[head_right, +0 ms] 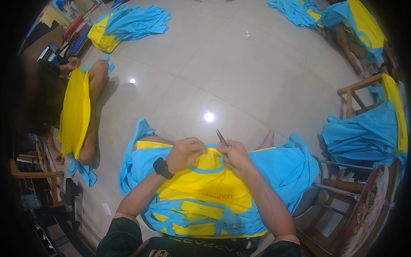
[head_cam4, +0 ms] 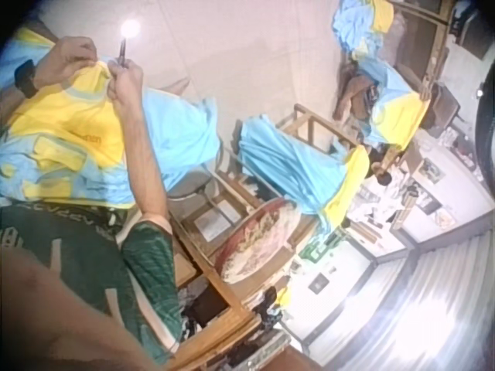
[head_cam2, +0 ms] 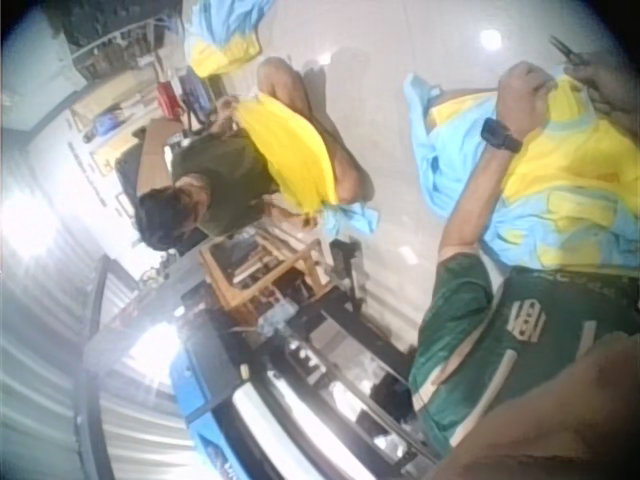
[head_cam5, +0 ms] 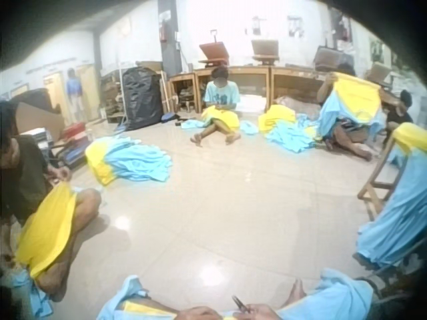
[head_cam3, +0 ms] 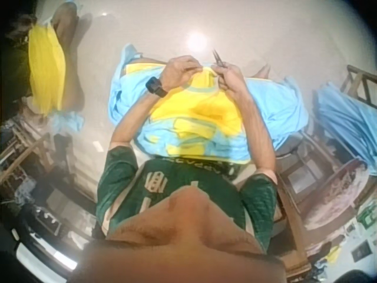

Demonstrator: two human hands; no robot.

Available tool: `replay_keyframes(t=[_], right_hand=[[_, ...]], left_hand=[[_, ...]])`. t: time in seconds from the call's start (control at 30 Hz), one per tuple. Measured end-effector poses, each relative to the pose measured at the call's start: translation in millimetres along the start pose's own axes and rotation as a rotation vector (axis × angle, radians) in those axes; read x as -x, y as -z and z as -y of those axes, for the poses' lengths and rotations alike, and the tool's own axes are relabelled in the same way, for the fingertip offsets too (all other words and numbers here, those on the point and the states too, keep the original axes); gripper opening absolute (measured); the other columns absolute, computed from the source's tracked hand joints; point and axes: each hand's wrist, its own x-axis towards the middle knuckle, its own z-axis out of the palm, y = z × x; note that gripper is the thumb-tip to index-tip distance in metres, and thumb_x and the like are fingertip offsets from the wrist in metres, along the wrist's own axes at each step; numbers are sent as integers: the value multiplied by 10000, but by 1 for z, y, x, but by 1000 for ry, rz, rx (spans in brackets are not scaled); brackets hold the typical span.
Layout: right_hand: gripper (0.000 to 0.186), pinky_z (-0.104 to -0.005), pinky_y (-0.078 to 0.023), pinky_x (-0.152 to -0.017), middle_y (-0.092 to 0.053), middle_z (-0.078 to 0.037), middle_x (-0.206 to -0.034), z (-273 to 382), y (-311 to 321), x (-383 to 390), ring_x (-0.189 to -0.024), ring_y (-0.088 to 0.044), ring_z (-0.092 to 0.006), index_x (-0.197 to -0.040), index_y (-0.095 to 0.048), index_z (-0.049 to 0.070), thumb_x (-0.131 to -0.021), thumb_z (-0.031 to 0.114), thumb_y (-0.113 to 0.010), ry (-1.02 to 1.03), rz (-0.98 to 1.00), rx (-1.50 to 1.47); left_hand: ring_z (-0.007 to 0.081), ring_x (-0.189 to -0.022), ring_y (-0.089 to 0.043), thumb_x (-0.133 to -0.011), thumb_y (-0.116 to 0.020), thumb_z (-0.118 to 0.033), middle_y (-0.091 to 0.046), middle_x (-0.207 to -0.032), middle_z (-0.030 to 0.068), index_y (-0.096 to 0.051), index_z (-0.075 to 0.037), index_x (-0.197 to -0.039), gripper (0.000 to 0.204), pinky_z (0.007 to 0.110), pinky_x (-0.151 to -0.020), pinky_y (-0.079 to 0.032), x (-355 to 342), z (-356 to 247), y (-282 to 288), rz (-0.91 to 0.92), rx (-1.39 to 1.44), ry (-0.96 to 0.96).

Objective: The person uses scissors to cut the collar and shoulder seams of a yellow and blue t-shirt. They trim the neckline and remove the sleeves, working on the garment while sitting on the floor.

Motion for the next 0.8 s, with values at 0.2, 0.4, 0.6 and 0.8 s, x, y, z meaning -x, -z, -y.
replay_keyframes(t=[0.2, 0.4, 0.6, 0.8], right_hand=[[107, -208, -230, -384, -502, 55, -710, 0, -1, -1, -439, -299, -13, -999, -553, 89, -1013, 85, -659, -27, 2, -8], [123, -211, -234, -381, -487, 60, -703, 2, -1, 0, -441, -296, -15, -980, -544, 107, -1011, 84, -660, -51, 2, -34], [120, -209, -234, -382, -482, 59, -700, 2, -2, 0, -444, -301, -16, -979, -548, 108, -1008, 84, -662, -57, -13, -33], [107, -206, -239, -386, -492, 49, -709, 1, -1, -2, -449, -313, -22, -977, -555, 96, -1007, 70, -654, -66, -20, -44]], left_hand=[[286, -790, -711, -888, -748, -34, -720, -919, 147, -695, 20, -964, 107, 366, -724, -570, -2, 2, -3, -30, 118, 198], [259, -781, -718, -870, -781, -61, -723, -875, 132, -749, 5, -1009, 157, 345, -694, -571, 0, -4, 0, -25, 124, 115], [281, -746, -710, -848, -782, -37, -734, -885, 114, -793, -14, -934, 90, 340, -676, -572, 2, -2, -6, -84, 44, 68], [271, -772, -713, -839, -781, -31, -730, -917, 99, -778, -18, -945, 107, 342, -679, -574, 4, 2, -11, -89, -18, -19]])
